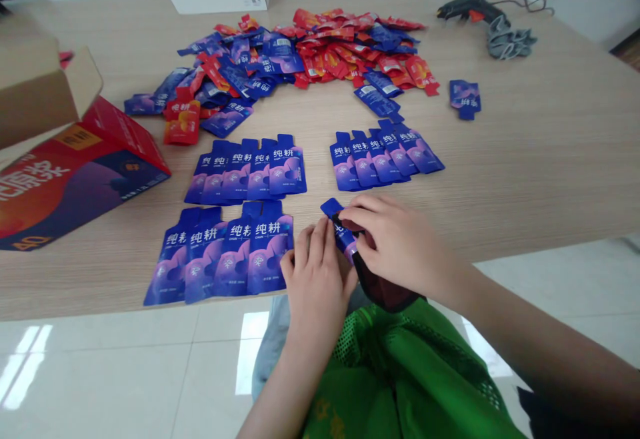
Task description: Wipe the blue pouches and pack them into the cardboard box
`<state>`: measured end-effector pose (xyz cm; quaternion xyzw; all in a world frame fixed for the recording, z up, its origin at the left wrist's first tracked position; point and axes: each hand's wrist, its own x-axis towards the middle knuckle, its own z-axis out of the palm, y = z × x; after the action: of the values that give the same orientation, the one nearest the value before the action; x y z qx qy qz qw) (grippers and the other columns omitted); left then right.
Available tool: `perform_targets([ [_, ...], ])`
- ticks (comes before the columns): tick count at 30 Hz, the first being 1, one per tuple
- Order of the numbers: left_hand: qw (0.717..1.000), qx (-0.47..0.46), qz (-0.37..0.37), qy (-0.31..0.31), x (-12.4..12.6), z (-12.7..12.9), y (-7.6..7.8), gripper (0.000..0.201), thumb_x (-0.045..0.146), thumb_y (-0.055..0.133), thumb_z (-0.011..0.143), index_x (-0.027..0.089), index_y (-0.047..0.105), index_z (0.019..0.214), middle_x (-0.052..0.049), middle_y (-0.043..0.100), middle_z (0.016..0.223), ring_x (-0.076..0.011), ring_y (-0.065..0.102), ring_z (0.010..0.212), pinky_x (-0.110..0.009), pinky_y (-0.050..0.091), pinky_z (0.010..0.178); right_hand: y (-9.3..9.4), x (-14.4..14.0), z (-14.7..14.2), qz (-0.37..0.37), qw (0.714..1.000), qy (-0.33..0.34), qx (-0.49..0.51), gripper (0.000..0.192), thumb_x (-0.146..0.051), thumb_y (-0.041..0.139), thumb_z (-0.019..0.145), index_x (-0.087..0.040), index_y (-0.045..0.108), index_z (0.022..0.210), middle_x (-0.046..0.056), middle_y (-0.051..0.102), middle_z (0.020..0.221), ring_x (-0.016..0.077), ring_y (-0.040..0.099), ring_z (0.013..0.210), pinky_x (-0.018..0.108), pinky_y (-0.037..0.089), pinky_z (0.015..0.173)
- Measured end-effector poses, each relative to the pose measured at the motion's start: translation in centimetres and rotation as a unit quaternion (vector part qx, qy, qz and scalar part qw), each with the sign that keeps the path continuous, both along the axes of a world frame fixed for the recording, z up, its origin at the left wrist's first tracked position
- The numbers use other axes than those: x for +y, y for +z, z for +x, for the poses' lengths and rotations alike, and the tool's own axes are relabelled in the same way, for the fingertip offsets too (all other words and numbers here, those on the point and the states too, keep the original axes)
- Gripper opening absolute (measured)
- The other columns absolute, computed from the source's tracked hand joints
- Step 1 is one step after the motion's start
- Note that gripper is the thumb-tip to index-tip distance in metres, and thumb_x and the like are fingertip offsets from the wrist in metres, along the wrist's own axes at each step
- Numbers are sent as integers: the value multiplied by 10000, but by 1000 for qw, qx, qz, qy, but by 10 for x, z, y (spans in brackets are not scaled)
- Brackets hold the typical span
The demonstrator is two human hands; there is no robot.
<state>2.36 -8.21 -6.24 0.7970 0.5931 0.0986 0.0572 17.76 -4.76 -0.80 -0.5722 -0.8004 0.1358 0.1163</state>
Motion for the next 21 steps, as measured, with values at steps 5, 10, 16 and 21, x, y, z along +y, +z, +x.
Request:
perform_targets([
  [5,1000,2,10,-5,-1,0,-2,729,584,523,937,119,434,1491,-112,458,1544,-337,434,1353,-510,402,983,-2,-20,14,-10,994,88,-64,286,-110,508,855,-192,733,1011,68,671,1188,279,582,1002,449,494,839],
  [10,1000,1,17,-21,-4,1,-4,940,763,480,857,84,408,1502,-162,430,1553,-378,402,1368,-535,371,1005,12,-27,31,-61,993,95,-33,309,-81,566,790,-242,745,985,29,702,1082,237,614,937,416,501,834],
  [16,1000,-25,10,-8,-5,4,-3,841,575,573,841,83,402,1500,-157,435,1551,-371,391,1375,-534,342,1039,5,3,3,7,997,57,-45,326,-96,516,857,-183,718,1097,75,665,1227,276,579,1064,436,485,899],
  [21,999,-47,6,8,-6,6,-1,894,627,597,785,88,431,1478,-147,457,1538,-369,394,1375,-528,308,1067,0,-3,0,-6,986,125,-111,266,-97,530,841,-182,723,1002,70,683,1186,294,549,1013,454,456,820],
])
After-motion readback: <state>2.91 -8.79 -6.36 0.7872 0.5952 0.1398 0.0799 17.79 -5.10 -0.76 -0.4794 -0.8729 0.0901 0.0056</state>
